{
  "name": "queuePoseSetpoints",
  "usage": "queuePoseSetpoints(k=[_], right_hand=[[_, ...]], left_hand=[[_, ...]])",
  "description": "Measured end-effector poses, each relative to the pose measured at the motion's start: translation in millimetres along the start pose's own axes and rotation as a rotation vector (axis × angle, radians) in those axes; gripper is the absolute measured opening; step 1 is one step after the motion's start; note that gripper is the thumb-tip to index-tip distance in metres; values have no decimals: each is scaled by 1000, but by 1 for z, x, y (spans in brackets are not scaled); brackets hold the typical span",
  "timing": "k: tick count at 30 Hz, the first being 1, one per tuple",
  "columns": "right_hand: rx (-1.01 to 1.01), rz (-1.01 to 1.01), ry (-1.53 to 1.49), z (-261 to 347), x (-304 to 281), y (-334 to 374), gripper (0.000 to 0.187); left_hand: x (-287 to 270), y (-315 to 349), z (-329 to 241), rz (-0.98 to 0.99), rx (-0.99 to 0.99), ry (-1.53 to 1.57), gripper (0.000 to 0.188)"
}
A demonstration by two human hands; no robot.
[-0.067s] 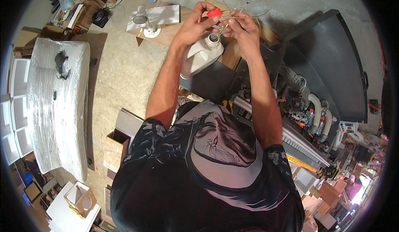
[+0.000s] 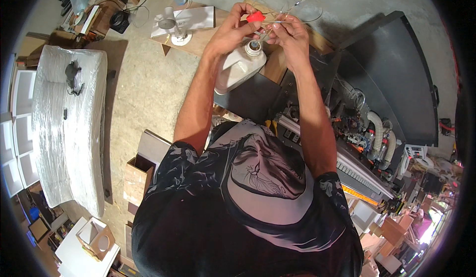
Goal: The person inserts a clear plastic tube into a red cap on a white plastic container, then secures the connection using a small metal clamp and pliers. The person also wipes the workbench surface with a cloth.
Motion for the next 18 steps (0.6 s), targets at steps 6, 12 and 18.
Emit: queuePoseSetpoints(k=[6, 12, 18], right_hand=[[-46, 15, 30, -6, -3, -5, 24], [-11, 7, 88, -2, 1, -6, 22], [26, -61, 48, -13, -4, -15, 22]], left_hand=[[-1, -1, 7, 23, -56, -52, 44], [2, 1, -6, -36, 17, -135, 54], [2, -1, -8, 47, 1, -130, 64]])
Point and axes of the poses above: each hand's wrist, its own y-axis away from the middle knuckle, its own x-axis out of the palm, z = x × y, the point moved 2 cm from there along -y, towards the middle knuckle, and after that the axes turned 11 degrees about -y, right-handed, at the moved point
